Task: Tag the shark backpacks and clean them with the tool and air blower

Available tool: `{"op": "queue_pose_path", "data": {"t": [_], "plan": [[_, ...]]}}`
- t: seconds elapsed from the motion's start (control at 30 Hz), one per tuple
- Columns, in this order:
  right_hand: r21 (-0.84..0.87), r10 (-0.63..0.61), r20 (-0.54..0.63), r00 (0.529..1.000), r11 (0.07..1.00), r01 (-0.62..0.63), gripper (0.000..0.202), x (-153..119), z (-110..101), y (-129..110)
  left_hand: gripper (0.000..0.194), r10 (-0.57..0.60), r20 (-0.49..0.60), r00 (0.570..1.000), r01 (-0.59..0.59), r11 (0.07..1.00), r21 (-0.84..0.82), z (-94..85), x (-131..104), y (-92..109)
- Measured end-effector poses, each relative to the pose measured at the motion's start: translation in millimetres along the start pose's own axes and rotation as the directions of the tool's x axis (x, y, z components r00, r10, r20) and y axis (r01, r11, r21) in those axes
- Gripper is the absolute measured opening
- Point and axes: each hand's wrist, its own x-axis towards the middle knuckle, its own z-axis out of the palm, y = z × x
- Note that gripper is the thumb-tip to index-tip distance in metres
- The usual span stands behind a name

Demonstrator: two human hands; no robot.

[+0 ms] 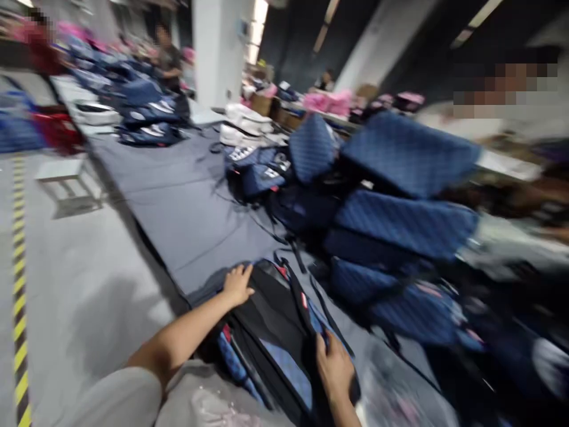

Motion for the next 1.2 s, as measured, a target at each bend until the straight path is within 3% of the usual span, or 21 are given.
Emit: {"op": "queue_pose_path", "data": {"t": [0.1,0.23,0.33,0.4,0.43,0.5,0.6,0.7,0.8,0.9,1.0,1.2], "plan": [[-0.099,0.111,-0.017,0.994,0.989,-0.112,0.044,-39,-18,3,0.077,0.091,0.033,0.995,-0.092,0.995,0.044,6.9,7,-20],[-0.037,0.136,-0.098,0.986,0.989,-0.140,0.043,-42,-16,-25,0.071,0.149,-0.026,0.989,-0.142,0.973,0.180,-1.0,13,-36],[-0.004,0.146,-0.137,0.980,0.989,-0.147,0.041,-45,-17,-44,0.064,0.383,-0.068,0.921,-0.348,0.890,0.293,-14.0,27,-14],[-0.022,0.141,-0.118,0.983,0.989,-0.145,0.042,-48,-20,-53,0.059,0.526,-0.005,0.850,-0.501,0.813,0.297,-17.5,41,13],[-0.026,0.128,-0.102,0.987,0.991,-0.131,0.043,-49,-22,-54,0.056,0.546,0.057,0.836,-0.537,0.790,0.297,-17.0,48,28],[-0.006,0.102,-0.082,0.991,0.995,-0.103,0.045,-52,-29,-48,0.054,0.493,0.197,0.847,-0.531,0.776,0.339,-12.4,63,53],[-0.009,0.258,-0.092,0.962,0.966,-0.260,0.040,-72,-46,-12,0.055,0.372,0.360,0.856,-0.503,0.763,0.407,-4.2,86,75],[-0.086,0.555,-0.114,0.824,0.821,-0.565,0.032,-115,-67,44,0.057,0.309,0.464,0.830,-0.505,0.770,0.391,-1.0,104,82],[-0.172,0.698,-0.084,0.711,0.693,-0.700,0.032,-154,-80,103,0.055,0.248,0.486,0.838,-0.467,0.785,0.406,0.6,110,86],[-0.256,0.718,0.017,0.696,0.676,-0.691,0.031,-161,-82,155,0.047,0.214,0.462,0.861,-0.432,0.788,0.438,4.2,107,91],[-0.302,0.694,0.157,0.703,0.711,-0.635,0.028,-148,-78,189,0.044,0.216,0.419,0.882,-0.414,0.781,0.467,6.1,100,94],[-0.393,0.705,0.256,0.662,0.701,-0.595,0.036,-158,-85,201,0.045,0.293,0.346,0.891,-0.429,0.795,0.430,-4.9,87,86]]}}
